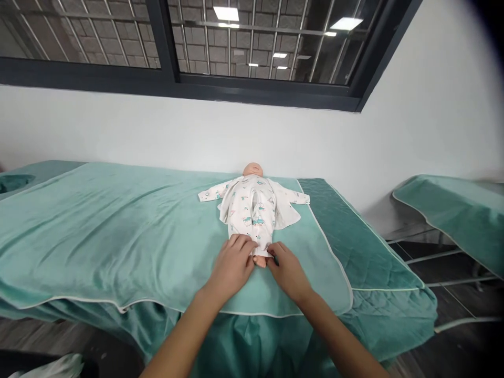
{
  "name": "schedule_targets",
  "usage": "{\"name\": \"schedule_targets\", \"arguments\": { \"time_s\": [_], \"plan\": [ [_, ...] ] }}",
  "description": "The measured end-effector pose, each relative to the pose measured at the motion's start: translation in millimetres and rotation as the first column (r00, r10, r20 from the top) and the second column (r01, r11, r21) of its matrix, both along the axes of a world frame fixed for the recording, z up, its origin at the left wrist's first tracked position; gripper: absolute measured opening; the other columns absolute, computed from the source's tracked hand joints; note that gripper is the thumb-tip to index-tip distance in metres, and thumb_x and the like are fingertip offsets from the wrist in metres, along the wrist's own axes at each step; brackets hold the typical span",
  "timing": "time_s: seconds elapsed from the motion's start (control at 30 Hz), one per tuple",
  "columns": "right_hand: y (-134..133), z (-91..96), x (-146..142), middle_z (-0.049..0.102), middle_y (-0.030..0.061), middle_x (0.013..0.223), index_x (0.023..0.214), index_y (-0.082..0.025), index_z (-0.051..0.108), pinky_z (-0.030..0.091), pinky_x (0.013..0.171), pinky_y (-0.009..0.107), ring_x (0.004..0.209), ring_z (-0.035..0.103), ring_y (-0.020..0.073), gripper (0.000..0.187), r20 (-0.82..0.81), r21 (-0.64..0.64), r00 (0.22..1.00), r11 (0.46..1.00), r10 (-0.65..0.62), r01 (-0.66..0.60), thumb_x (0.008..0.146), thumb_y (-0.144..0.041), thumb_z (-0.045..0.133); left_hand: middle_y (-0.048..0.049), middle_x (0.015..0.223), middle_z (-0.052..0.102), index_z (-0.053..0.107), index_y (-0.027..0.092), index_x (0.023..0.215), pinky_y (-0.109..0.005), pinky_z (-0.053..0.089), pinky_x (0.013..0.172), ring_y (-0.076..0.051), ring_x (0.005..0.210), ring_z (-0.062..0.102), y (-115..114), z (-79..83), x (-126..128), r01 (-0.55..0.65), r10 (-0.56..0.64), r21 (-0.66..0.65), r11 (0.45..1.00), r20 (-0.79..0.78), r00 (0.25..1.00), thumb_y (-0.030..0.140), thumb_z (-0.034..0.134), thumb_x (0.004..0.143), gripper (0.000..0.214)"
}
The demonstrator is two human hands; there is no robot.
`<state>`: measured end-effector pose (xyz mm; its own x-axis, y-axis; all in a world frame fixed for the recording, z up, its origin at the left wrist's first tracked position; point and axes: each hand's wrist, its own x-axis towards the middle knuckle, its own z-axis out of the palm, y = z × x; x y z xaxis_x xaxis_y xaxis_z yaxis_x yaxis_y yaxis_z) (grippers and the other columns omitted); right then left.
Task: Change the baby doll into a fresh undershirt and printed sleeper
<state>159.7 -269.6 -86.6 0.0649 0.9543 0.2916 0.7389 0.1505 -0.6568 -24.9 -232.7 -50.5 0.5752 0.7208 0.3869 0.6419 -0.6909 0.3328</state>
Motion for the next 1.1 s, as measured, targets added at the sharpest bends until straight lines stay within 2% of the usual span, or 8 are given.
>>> {"name": "schedule_targets", "arguments": {
  "time_s": [0.27,0.47,0.53,0.6,0.67,0.8,0.93,1.1],
  "plan": [
    [-16,45.1,0,0.053,0.0006,0.086,0.086,-0.015,0.055,0.036,0.073,0.018,0.081,0.047,0.0052,0.012,-0.133,0.091,0.973,0.980,0.187,-0.176,0.090,-0.026,0.052,-0.0031,0.103,0.060,0.060,0.020,0.100,-0.032,0.033,0.088,-0.014,0.106,0.048,-7,-5.3,7,0.020,-0.014,-0.066,0.998,0.088,0.996,0.021,0.049,0.089,0.016],
    [-28,39.2,24,0.056,0.0016,0.093,0.092,-0.016,0.054,0.041,0.080,0.019,0.085,0.050,0.0054,0.015,-0.137,-0.084,0.945,0.947,0.298,-0.311,0.092,-0.028,0.047,-0.0013,0.096,0.060,0.060,0.018,0.092,-0.028,0.038,0.089,-0.010,0.096,0.050,-10,-4.4,-11,0.081,-0.044,-0.115,0.990,0.290,0.956,0.019,0.048,0.086,0.013],
    [-24,32.9,38,0.058,0.0022,0.098,0.098,-0.017,0.055,0.044,0.085,0.020,0.090,0.053,0.0061,0.023,-0.172,-0.143,0.935,0.931,0.310,-0.335,0.093,-0.038,0.049,-0.0019,0.103,0.059,0.060,0.018,0.095,-0.027,0.040,0.094,-0.010,0.102,0.050,5,-11.2,-22,0.005,0.056,-0.154,0.988,0.388,0.920,0.022,0.046,0.087,0.016],
    [-10,25.3,53,0.059,0.0042,0.106,0.108,-0.017,0.055,0.047,0.088,0.021,0.098,0.056,0.0082,0.035,-0.231,-0.129,0.958,0.970,0.171,-0.205,0.090,-0.048,0.051,-0.0036,0.112,0.058,0.059,0.018,0.103,-0.028,0.041,0.099,-0.011,0.109,0.050,30,-20.1,-33,-0.179,0.261,-0.220,0.959,0.436,0.861,0.029,0.045,0.090,0.022],
    [11,17.1,67,0.059,0.0067,0.112,0.114,-0.016,0.053,0.048,0.087,0.022,0.103,0.057,0.0105,0.044,-0.266,-0.104,0.961,0.993,-0.079,0.053,0.089,-0.053,0.051,-0.0059,0.118,0.056,0.057,0.017,0.112,-0.031,0.040,0.102,-0.015,0.114,0.048,60,-28.2,-43,-0.352,0.431,-0.260,0.899,0.386,0.816,0.037,0.046,0.090,0.032],
    [61,7.1,92,0.057,0.0105,0.123,0.124,-0.016,0.049,0.047,0.090,0.026,0.107,0.059,0.0147,0.050,-0.115,-0.194,0.889,0.887,-0.444,0.418,0.090,-0.053,0.046,-0.0101,0.125,0.054,0.057,0.014,0.121,-0.033,0.036,0.109,-0.019,0.121,0.046,118,-32.9,-54,-0.515,0.589,-0.297,0.804,0.281,0.758,0.044,0.042,0.091,0.045],
    [106,8.9,114,0.060,0.0132,0.117,0.125,-0.014,0.052,0.042,0.093,0.032,0.107,0.058,0.0222,0.055,0.009,-0.291,0.845,0.807,-0.535,0.514,0.086,-0.053,0.049,-0.0097,0.124,0.056,0.065,0.017,0.115,-0.035,0.037,0.105,-0.022,0.118,0.047,166,-25.0,-51,-0.551,0.638,-0.345,0.760,0.229,0.735,0.042,0.039,0.091,0.044],
    [143,9.5,139,0.062,0.0085,0.087,0.089,-0.010,0.063,0.038,0.076,0.023,0.082,0.055,0.0147,0.041,0.035,-0.382,0.849,0.778,-0.527,0.499,0.065,-0.043,0.070,-0.0093,0.122,0.057,0.071,0.019,0.092,-0.043,0.030,0.105,-0.031,0.122,0.041,196,-21.5,-38,-0.541,0.642,-0.386,0.747,0.205,0.739,0.052,0.057,0.079,0.038]
  ]
}}
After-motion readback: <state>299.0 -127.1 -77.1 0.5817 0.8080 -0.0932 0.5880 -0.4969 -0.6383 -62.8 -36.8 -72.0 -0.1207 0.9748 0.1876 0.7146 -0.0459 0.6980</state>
